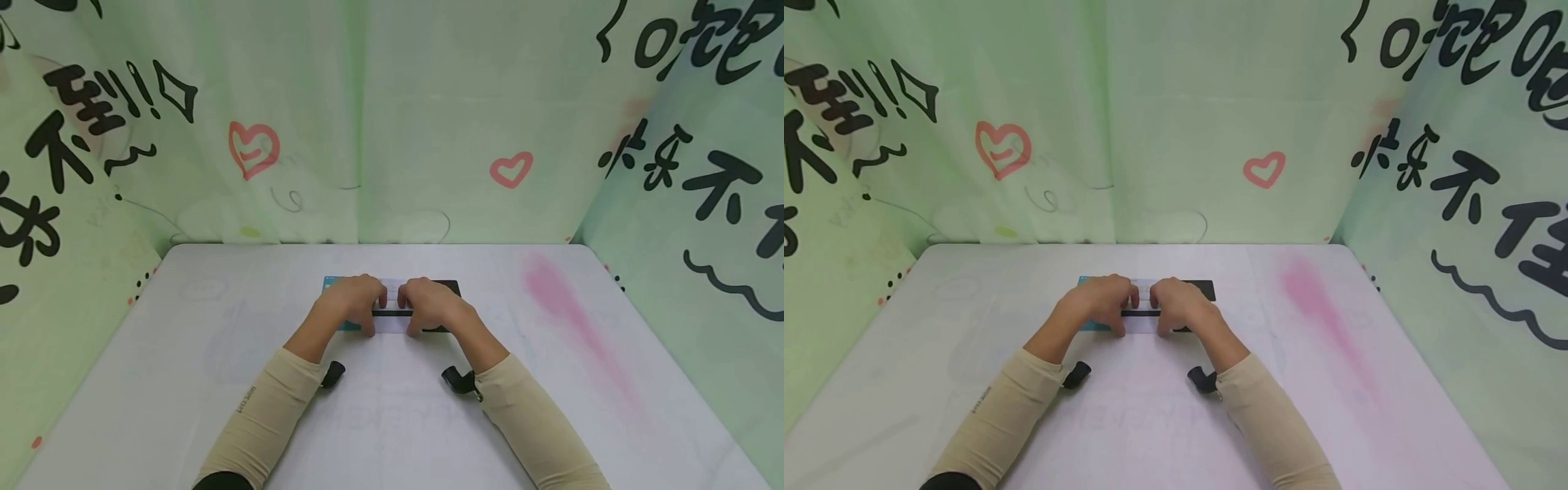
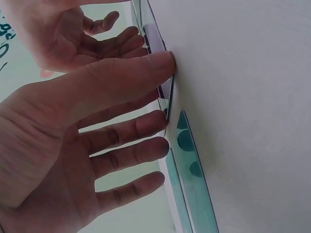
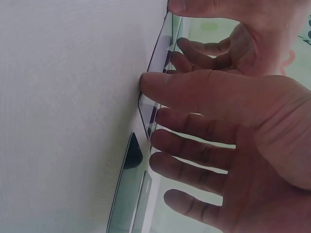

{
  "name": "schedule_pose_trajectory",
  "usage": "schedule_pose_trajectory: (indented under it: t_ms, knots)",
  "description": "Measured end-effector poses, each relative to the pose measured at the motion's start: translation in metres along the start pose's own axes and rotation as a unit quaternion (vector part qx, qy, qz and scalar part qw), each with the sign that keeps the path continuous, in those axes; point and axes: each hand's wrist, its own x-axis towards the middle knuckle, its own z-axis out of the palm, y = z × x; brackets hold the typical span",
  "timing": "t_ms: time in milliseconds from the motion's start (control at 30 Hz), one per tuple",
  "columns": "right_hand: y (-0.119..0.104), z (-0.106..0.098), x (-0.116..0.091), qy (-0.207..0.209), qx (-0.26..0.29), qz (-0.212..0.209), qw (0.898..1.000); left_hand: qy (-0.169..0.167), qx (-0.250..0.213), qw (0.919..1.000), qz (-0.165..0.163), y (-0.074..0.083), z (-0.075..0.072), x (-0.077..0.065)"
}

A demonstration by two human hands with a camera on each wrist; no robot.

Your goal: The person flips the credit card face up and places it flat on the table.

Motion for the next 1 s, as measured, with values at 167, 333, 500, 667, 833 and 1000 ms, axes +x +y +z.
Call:
schedule_pose_trajectory:
  t_ms: [167, 333, 500, 667, 833, 1000]
  knots:
    - [-0.0006, 0.0017, 0.0001, 0.000, -0.004, -0.003, 1.000, 0.002, 0.002, 1.0000, 0.004, 0.0009, 0.0006, -0.0012]
    - [-0.0013, 0.0035, -0.0003, -0.001, -0.008, -0.006, 1.000, 0.006, 0.008, 0.9999, 0.006, 0.0010, 0.0014, -0.0017]
    - [-0.0012, 0.0028, -0.0019, 0.000, -0.009, -0.008, 1.000, 0.007, 0.013, 0.9999, 0.009, 0.0015, 0.0016, -0.0020]
    - [-0.0011, 0.0007, -0.0023, 0.001, -0.013, -0.008, 1.000, 0.016, 0.019, 0.9996, 0.013, 0.0009, -0.0005, -0.0034]
    - [0.0001, 0.0001, -0.0024, 0.001, -0.014, -0.016, 1.000, 0.023, 0.019, 0.9994, 0.017, 0.0000, -0.0026, -0.0054]
    - [0.0008, -0.0012, -0.0031, 0.004, -0.016, -0.021, 1.000, 0.032, 0.018, 0.9992, 0.017, -0.0009, -0.0045, -0.0064]
